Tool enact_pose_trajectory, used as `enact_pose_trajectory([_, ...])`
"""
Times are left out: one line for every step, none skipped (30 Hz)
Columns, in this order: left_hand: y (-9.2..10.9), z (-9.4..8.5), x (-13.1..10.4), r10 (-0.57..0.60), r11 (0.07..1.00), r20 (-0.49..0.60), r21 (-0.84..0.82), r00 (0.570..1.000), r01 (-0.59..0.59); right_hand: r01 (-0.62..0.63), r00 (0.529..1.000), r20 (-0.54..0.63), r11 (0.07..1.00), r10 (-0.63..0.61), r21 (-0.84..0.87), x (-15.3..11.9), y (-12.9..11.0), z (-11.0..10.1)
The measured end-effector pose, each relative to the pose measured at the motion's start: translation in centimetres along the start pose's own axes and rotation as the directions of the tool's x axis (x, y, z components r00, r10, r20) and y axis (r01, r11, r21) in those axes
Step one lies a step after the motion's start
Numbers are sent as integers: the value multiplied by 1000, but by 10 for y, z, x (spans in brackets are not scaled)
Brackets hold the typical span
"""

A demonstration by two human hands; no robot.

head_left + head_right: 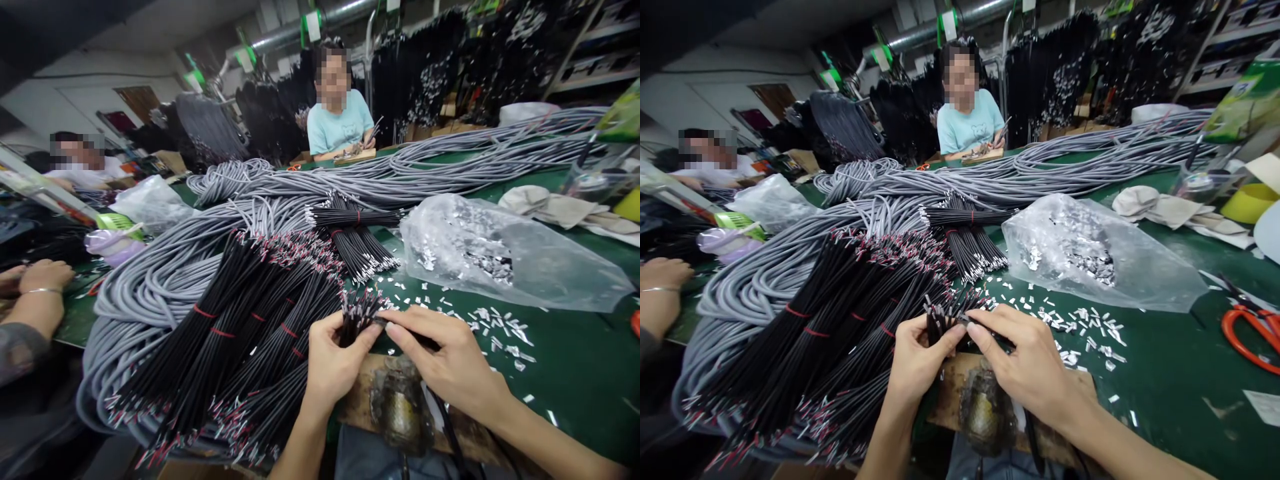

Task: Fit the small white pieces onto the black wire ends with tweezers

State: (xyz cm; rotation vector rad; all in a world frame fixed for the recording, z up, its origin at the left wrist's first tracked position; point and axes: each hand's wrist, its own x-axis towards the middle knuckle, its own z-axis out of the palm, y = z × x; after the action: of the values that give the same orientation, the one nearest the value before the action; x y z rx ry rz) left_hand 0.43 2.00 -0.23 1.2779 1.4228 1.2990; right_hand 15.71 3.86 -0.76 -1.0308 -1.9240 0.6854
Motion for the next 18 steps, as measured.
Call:
enact_pose_trajectory([0, 0, 0, 0, 1000, -6, -3, 1000, 0, 0, 1000, -1, 1000, 0, 11, 0, 0, 0])
enact_pose_trajectory([0, 1, 0, 0, 1000, -13, -6, 1000, 0, -1, 1000, -3, 1000, 1, 21, 0, 0, 0])
enact_pose_trajectory([0, 1, 0, 1, 1000, -23, -9, 1000, -1, -2, 1000, -2, 1000, 2, 26, 0, 0, 0])
enact_pose_trajectory([0, 1, 0, 2, 1000, -32, -10, 1000, -2, -3, 1000, 4, 1000, 3, 25, 0, 0, 0])
enact_pose_trajectory([0, 2, 0, 3, 1000, -41, -9, 999, -4, -3, 1000, 11, 1000, 3, 21, 0, 0, 0])
enact_pose_trajectory([0, 2, -1, 6, 1000, -47, -5, 999, -7, 0, 1000, 18, 1000, 0, 14, 0, 0, 0])
enact_pose_trajectory([-1, 2, -1, 10, 1000, -50, 0, 999, -10, 2, 1000, 23, 1000, -2, 7, 0, 1, 0])
enact_pose_trajectory([-1, 2, -1, 10, 1000, -50, 4, 999, -10, 2, 1000, 23, 1000, -2, 0, -1, 1, 0])
enact_pose_trajectory([-2, 2, -1, 7, 1000, -51, 5, 999, -7, -1, 1000, 18, 1000, 1, -6, -1, 1, 0])
enact_pose_trajectory([-3, 2, -1, -1, 1000, -54, 2, 999, 2, -4, 1000, 9, 1000, 4, -12, -1, 2, 1])
enact_pose_trajectory([-4, 1, -2, -15, 1000, -54, -6, 998, 14, -9, 1000, 1, 1000, 9, -17, -1, 2, 1])
enact_pose_trajectory([-4, 1, -2, -31, 999, -47, -20, 998, 30, -14, 1000, -2, 1000, 14, -19, 0, 2, 1])
enact_pose_trajectory([-5, 0, -2, -48, 998, -33, -38, 998, 46, -19, 1000, -2, 1000, 18, -16, 0, 3, 1])
enact_pose_trajectory([-6, -1, -2, -60, 996, -13, -59, 998, 59, -21, 1000, 2, 1000, 21, -10, 0, 3, 1])
enact_pose_trajectory([-6, -1, -2, -66, 994, 14, -82, 998, 67, -25, 1000, 8, 1000, 25, 1, 1, 3, 1])
enact_pose_trajectory([-7, -2, -2, -68, 992, 40, -102, 997, 72, -28, 1000, 13, 1000, 27, 13, 1, 3, 0])
enact_pose_trajectory([-7, -3, -2, -66, 990, 63, -119, 996, 73, -32, 999, 17, 999, 32, 26, 2, 3, -1])
enact_pose_trajectory([-7, -4, -3, -63, 989, 81, -130, 995, 73, -40, 999, 15, 998, 40, 39, 2, 3, -1])
